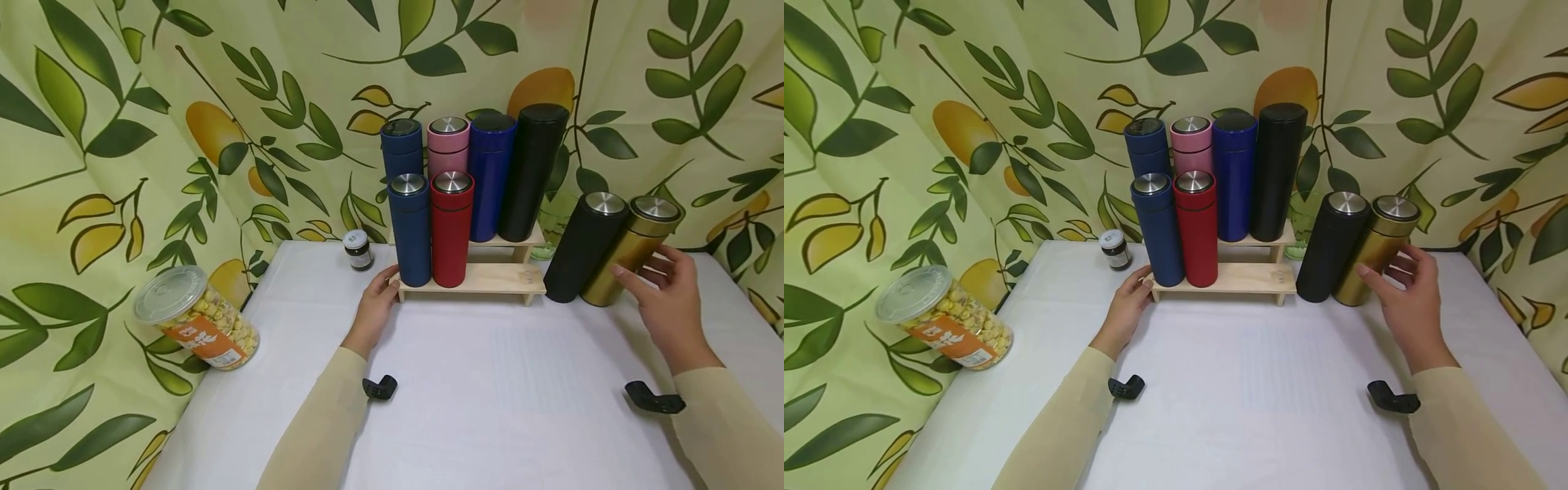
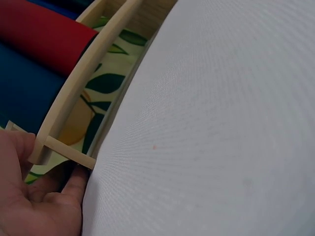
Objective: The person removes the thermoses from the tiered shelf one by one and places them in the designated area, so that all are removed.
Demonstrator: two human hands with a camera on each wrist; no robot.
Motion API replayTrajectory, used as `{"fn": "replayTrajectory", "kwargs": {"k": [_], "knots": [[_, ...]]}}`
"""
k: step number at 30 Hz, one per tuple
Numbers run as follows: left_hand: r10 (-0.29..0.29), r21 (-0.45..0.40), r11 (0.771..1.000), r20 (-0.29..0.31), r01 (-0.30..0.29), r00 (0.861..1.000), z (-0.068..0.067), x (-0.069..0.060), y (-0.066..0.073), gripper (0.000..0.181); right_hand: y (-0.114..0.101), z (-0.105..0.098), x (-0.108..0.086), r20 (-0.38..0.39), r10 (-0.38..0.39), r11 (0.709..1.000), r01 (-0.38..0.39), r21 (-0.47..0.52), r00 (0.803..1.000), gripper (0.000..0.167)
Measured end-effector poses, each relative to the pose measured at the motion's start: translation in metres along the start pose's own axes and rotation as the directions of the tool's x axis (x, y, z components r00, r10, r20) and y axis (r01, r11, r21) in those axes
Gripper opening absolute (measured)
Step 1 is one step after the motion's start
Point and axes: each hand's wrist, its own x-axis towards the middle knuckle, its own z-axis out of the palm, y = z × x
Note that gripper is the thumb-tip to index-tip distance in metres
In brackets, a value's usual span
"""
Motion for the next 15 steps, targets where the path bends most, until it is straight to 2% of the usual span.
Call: {"fn": "replayTrajectory", "kwargs": {"k": [6, 15], "knots": [[0.007, 0.003, 1.000, 0.004, -0.007, 1.000, 0.000, -0.001, 0.001, 0.044, -0.002, -0.007, -0.009, -0.042, -0.011, 1.000, 0.012, 0.023, 0.999, 0.079], [-0.003, 0.010, 1.000, 0.003, 0.003, 1.000, 0.000, 0.000, -0.001, 0.045, -0.006, -0.012, -0.021, -0.065, -0.051, 0.996, 0.056, 0.068, 0.997, 0.070]]}}
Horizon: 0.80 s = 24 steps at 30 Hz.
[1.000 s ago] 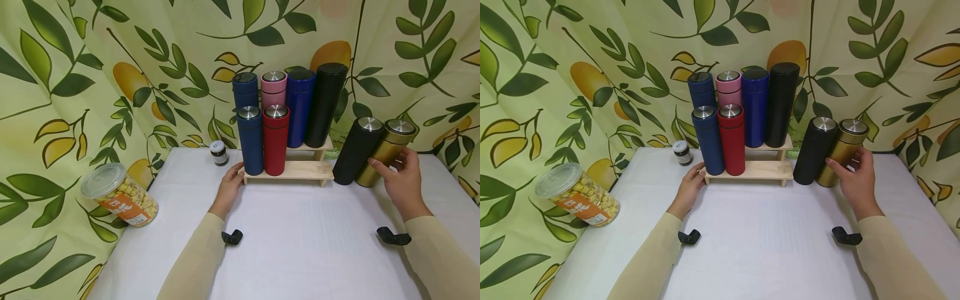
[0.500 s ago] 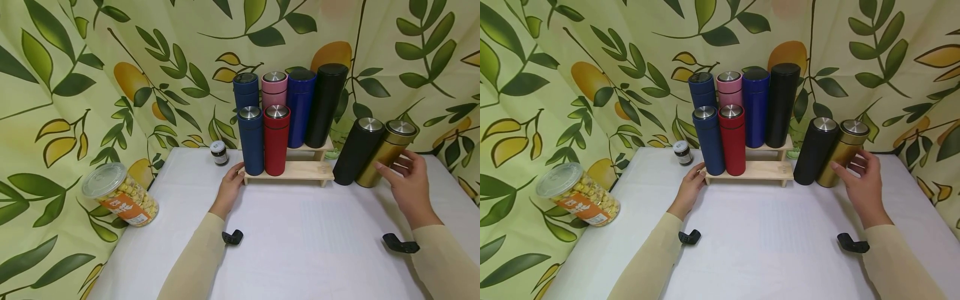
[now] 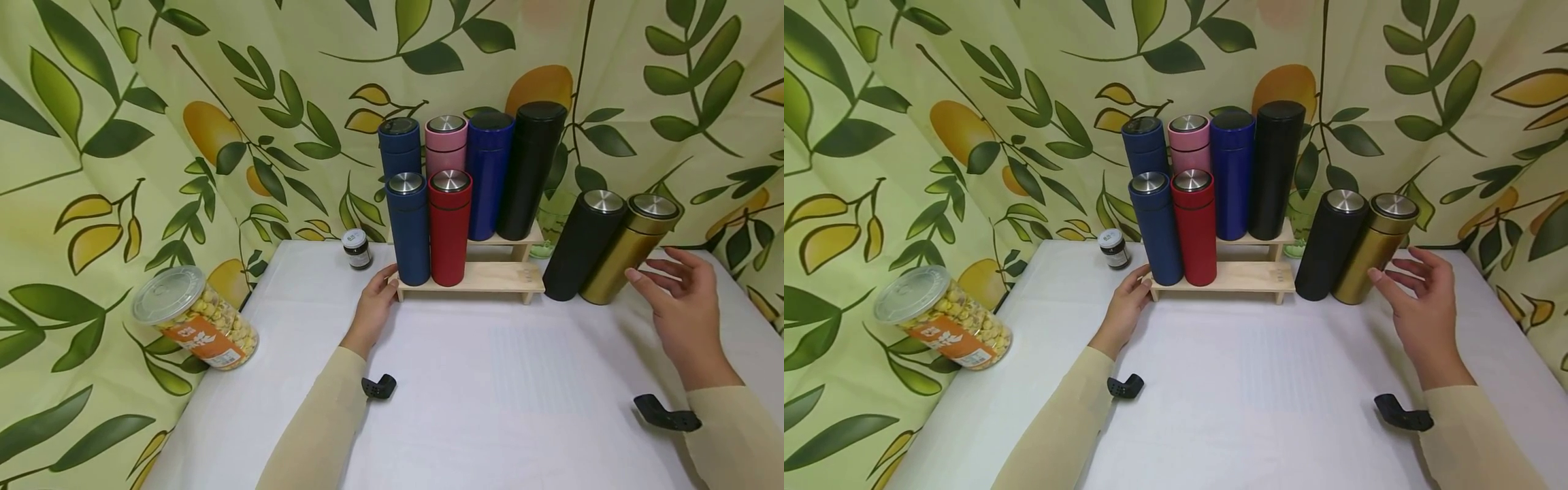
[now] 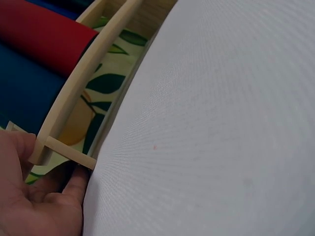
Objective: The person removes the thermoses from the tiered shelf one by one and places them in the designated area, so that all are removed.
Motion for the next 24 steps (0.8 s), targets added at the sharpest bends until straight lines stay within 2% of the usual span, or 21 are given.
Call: {"fn": "replayTrajectory", "kwargs": {"k": [8, 13, 18, 24], "knots": [[0.010, -0.019, 1.000, 0.005, -0.010, 1.000, 0.000, 0.000, 0.002, 0.045, 0.000, 0.004, -0.014, 0.028, -0.004, 0.993, 0.001, 0.116, 1.000, 0.062], [0.011, -0.026, 1.000, 0.008, -0.010, 1.000, -0.001, 0.000, 0.002, 0.044, 0.001, 0.016, -0.020, 0.064, -0.080, 0.992, 0.073, 0.107, 0.995, 0.061], [0.011, -0.028, 1.000, 0.011, -0.011, 1.000, -0.001, 0.001, 0.000, 0.045, 0.000, 0.034, -0.024, 0.118, -0.186, 0.970, 0.163, 0.180, 0.975, 0.059], [0.017, -0.019, 1.000, 0.011, -0.017, 1.000, -0.001, 0.000, 0.000, 0.044, -0.008, 0.058, -0.028, 0.181, -0.263, 0.963, 0.247, 0.105, 0.948, 0.058]]}}
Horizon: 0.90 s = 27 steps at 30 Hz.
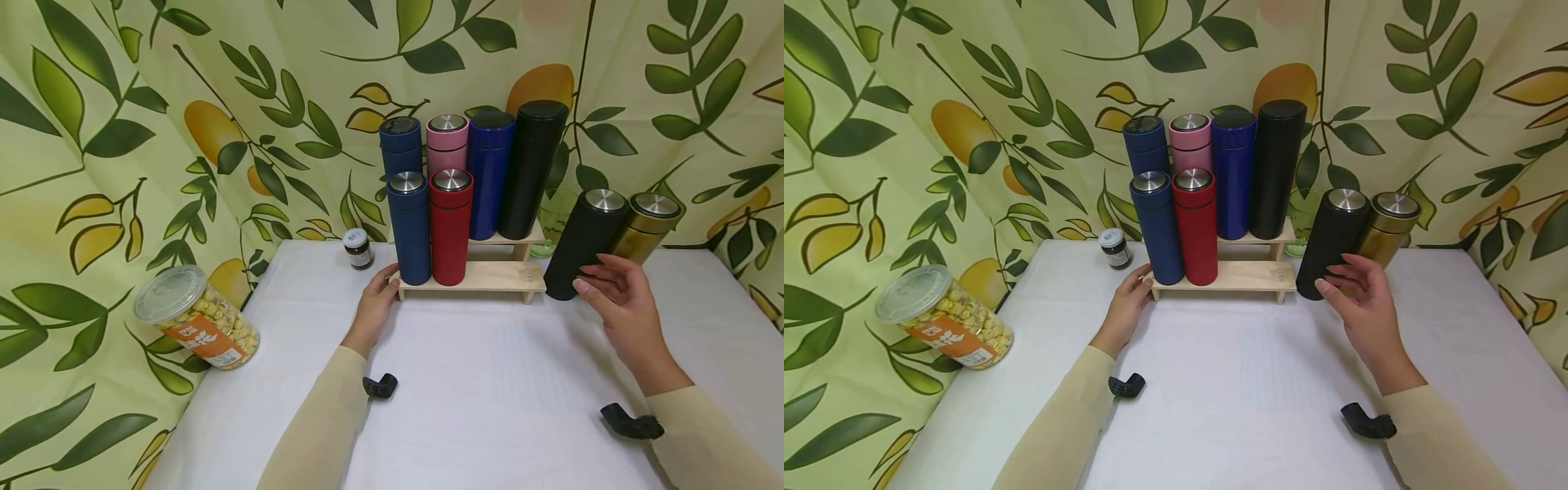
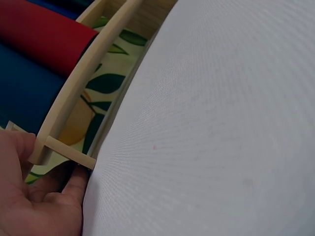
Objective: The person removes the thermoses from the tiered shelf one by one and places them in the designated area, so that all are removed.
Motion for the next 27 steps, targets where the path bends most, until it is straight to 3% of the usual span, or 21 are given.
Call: {"fn": "replayTrajectory", "kwargs": {"k": [2, 5, 11, 16, 27], "knots": [[-0.003, 0.006, 1.000, -0.002, 0.003, 1.000, 0.000, 0.000, 0.000, 0.044, -0.003, 0.008, 0.000, 0.029, -0.014, 1.000, 0.014, 0.010, 0.999, 0.057], [-0.009, 0.012, 1.000, -0.006, 0.009, 1.000, 0.000, 0.000, 0.001, 0.044, -0.007, 0.019, 0.001, 0.076, -0.038, 0.993, 0.029, 0.118, 0.996, 0.053], [-0.016, 0.018, 1.000, -0.009, 0.016, 1.000, 0.000, -0.001, 0.001, 0.044, -0.015, 0.040, 0.004, 0.159, -0.097, 0.945, 0.041, 0.323, 0.983, 0.044], [-0.025, 0.026, 0.999, -0.015, 0.026, 1.000, 0.000, 0.000, 0.000, 0.044, -0.021, 0.060, 0.009, 0.194, -0.115, 0.934, 0.039, 0.355, 0.974, 0.041], [-0.024, 0.027, 0.999, -0.023, 0.025, 0.999, 0.000, 0.000, 0.001, 0.044, -0.035, 0.099, 0.023, 0.253, -0.097, 0.940, 0.005, 0.340, 0.963, 0.046]]}}
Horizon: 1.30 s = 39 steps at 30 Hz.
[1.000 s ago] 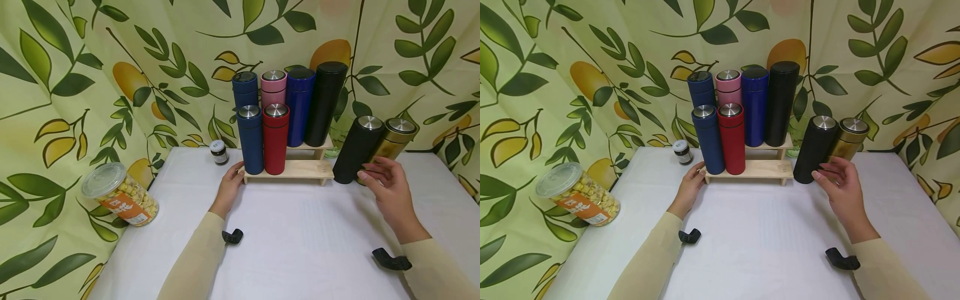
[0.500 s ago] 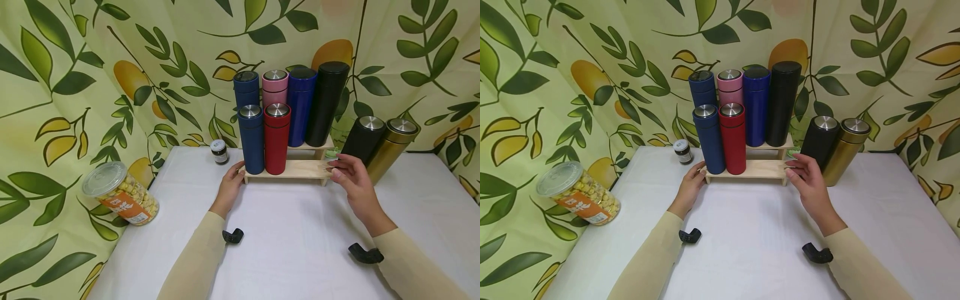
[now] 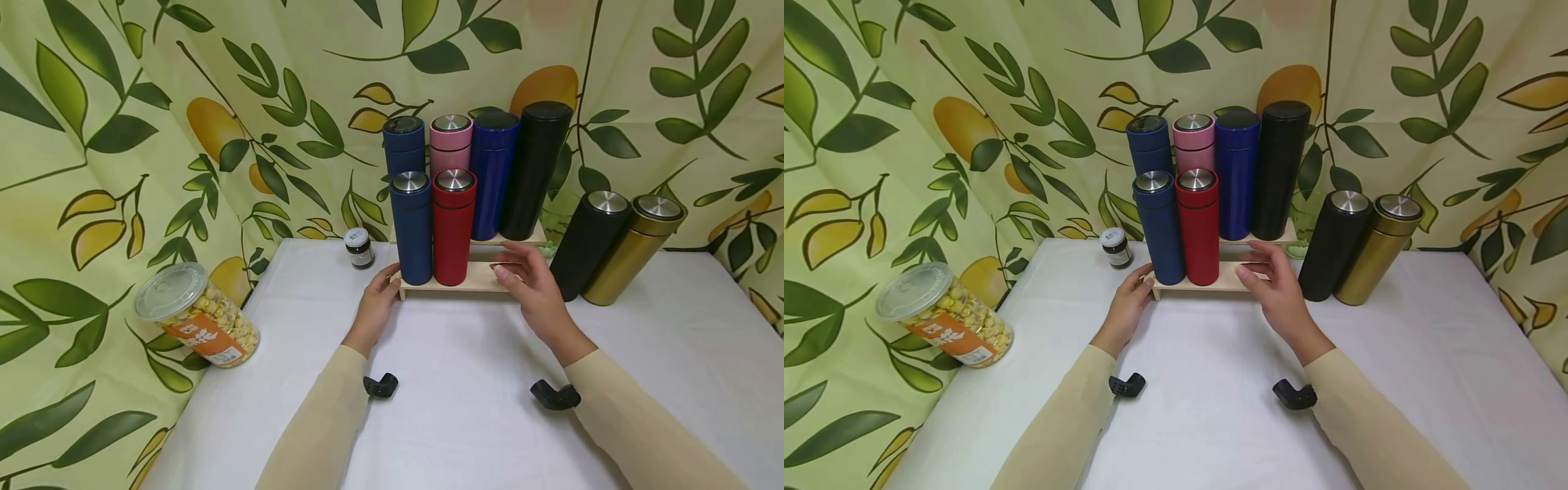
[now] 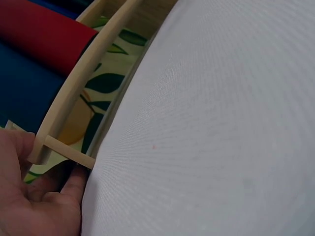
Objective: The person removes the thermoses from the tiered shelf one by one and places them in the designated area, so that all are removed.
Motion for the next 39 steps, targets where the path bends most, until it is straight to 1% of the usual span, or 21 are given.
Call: {"fn": "replayTrajectory", "kwargs": {"k": [3, 6, 10, 14, 20, 25, 28, 34, 39], "knots": [[-0.004, -0.004, 1.000, -0.004, 0.004, 1.000, 0.000, 0.000, 0.000, 0.044, 0.001, 0.008, 0.009, 0.004, 0.020, 0.999, -0.020, -0.033, 1.000, 0.050], [-0.007, -0.010, 1.000, -0.009, 0.007, 1.000, 0.000, 0.000, 0.000, 0.044, 0.002, 0.016, 0.017, 0.010, 0.045, 0.995, -0.044, -0.091, 0.999, 0.057], [-0.004, -0.015, 1.000, -0.005, 0.004, 1.000, 0.001, 0.001, 0.000, 0.044, 0.004, 0.026, 0.029, -0.003, 0.073, 0.987, -0.073, -0.140, 0.997, 0.065], [-0.004, -0.014, 1.000, 0.000, 0.004, 1.000, 0.002, 0.001, 0.001, 0.044, 0.004, 0.033, 0.039, -0.024, 0.085, 0.986, -0.087, -0.145, 0.996, 0.070], [-0.001, -0.018, 1.000, 0.002, 0.001, 1.000, 0.001, 0.001, 0.000, 0.043, 0.001, 0.043, 0.052, -0.027, 0.086, 0.984, -0.090, -0.151, 0.996, 0.077], [0.006, -0.021, 1.000, 0.001, -0.005, 1.000, 0.000, 0.001, 0.000, 0.043, 0.001, 0.051, 0.059, -0.052, 0.112, 0.980, -0.118, -0.158, 0.992, 0.083], [0.012, -0.024, 1.000, 0.004, -0.012, 1.000, 0.000, 0.000, 0.001, 0.043, 0.002, 0.055, 0.062, -0.068, 0.119, 0.980, -0.128, -0.153, 0.991, 0.084], [0.011, -0.026, 1.000, 0.006, -0.011, 1.000, 0.000, 0.001, 0.001, 0.043, 0.006, 0.060, 0.065, -0.082, 0.096, 0.982, -0.108, -0.157, 0.992, 0.082], [-0.006, -0.013, 1.000, -0.001, 0.006, 1.000, -0.001, 0.002, -0.001, 0.044, 0.006, 0.060, 0.061, -0.096, 0.072, 0.981, -0.088, -0.173, 0.993, 0.079]]}}
